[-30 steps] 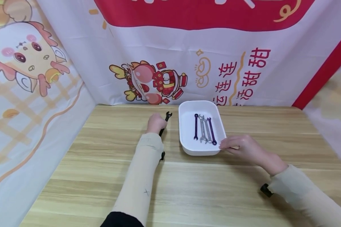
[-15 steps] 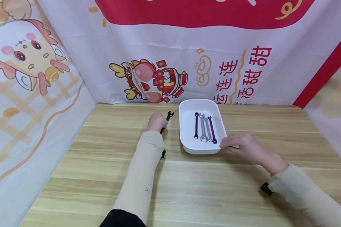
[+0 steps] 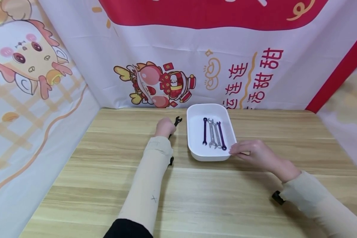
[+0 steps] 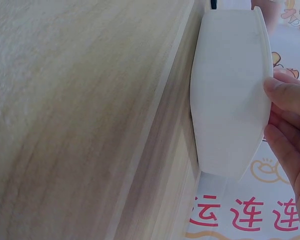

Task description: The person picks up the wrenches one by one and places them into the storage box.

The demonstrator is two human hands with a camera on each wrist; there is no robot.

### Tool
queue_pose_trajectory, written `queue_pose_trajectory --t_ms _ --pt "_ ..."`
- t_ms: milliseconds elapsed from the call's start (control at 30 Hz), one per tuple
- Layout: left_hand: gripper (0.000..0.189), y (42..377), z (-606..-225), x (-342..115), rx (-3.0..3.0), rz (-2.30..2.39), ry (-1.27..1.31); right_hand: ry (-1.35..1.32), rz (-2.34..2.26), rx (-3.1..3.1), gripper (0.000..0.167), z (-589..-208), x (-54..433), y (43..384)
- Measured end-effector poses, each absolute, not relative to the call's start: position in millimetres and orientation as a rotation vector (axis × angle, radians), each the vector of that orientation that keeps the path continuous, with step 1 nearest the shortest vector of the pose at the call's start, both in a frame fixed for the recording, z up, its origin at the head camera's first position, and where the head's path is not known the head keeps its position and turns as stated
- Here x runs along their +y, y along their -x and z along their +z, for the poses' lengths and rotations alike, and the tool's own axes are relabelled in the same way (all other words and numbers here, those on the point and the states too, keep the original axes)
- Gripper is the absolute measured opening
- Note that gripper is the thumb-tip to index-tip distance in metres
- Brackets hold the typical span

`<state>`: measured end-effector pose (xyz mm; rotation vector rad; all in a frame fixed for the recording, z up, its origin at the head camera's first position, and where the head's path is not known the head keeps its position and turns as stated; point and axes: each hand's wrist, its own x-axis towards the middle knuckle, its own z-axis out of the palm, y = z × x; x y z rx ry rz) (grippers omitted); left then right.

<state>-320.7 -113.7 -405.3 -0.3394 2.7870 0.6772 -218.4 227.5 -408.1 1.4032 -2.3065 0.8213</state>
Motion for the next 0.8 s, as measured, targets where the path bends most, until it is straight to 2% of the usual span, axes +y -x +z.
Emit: queue_pose_trajectory --t_ms 433,800 --pt "0.031 324.5 -406.6 -113.0 2.752 0.619 0.293 -1.4 0.819 -2.328 0.035 -405.5 226.8 217.1" --pt "0.028 314.3 -399.4 -110.6 2.805 0.559 0.223 -1.404 0.799 -2.323 0.033 -407.0 227.7 217.9"
